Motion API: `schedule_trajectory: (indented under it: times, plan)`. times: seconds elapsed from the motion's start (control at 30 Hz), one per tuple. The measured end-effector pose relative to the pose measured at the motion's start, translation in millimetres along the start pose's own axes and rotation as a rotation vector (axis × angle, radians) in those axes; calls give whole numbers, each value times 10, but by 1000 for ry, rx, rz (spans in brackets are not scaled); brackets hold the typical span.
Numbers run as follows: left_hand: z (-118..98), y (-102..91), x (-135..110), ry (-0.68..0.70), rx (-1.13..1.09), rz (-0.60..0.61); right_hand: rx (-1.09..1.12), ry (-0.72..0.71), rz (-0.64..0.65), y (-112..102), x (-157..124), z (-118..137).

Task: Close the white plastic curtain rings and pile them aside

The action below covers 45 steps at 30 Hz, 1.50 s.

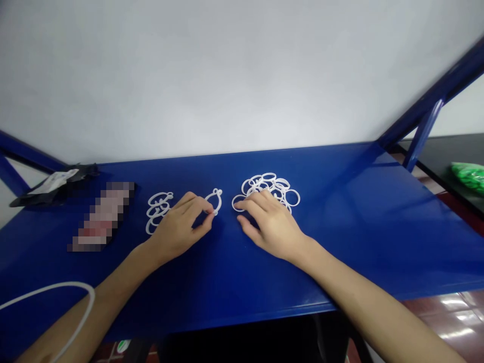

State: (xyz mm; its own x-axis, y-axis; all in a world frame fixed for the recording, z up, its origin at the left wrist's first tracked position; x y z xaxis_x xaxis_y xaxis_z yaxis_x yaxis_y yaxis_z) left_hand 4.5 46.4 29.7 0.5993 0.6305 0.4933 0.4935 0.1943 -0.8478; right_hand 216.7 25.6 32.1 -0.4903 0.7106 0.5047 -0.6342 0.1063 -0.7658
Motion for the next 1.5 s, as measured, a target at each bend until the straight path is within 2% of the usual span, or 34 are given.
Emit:
schedule_trajectory:
  times: [0.3, 0.6, 0.83, 0.93, 1.03, 1.17, 1.27, 1.5]
  plan:
    - [-84, 37, -7, 99, -17, -68, 17, 2, 74, 102, -15, 37]
    - [-239, 0, -37, 248, -78, -78, 68, -11, 37, 130, -17, 34]
    - [-223, -49, -54, 213, -172, -51, 188, -50, 9, 110, -30, 22]
    - [-143, -49, -46, 124, -165, -1, 194, -46, 36, 109, -27, 22]
    - [-61, 15, -46, 51, -117, 125, 204, -41, 63, 111, -29, 21]
    - [-6, 116, -63, 55, -104, 207, 210, -29, 83, 122, -42, 7]
    - [27, 136, -67, 56, -89, 154, 213, -28, 103, 135, -49, 3]
    - [159, 3, -25, -63, -86, -98, 233, -70, 126, 130, -45, 37]
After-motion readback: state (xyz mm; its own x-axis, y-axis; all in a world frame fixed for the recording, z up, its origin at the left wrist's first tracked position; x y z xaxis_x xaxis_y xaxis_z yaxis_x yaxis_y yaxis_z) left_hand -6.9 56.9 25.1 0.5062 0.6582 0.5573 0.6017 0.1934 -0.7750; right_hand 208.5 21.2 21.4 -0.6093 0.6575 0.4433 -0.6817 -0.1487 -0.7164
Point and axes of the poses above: each hand's wrist, its own x-axis towards the middle knuckle, its own y-axis out of the palm, z = x × y, the point moved 3 cm from there along x, towards the middle knuckle, and after that the axes turned 2 degrees about x, right-handed, at the moved point
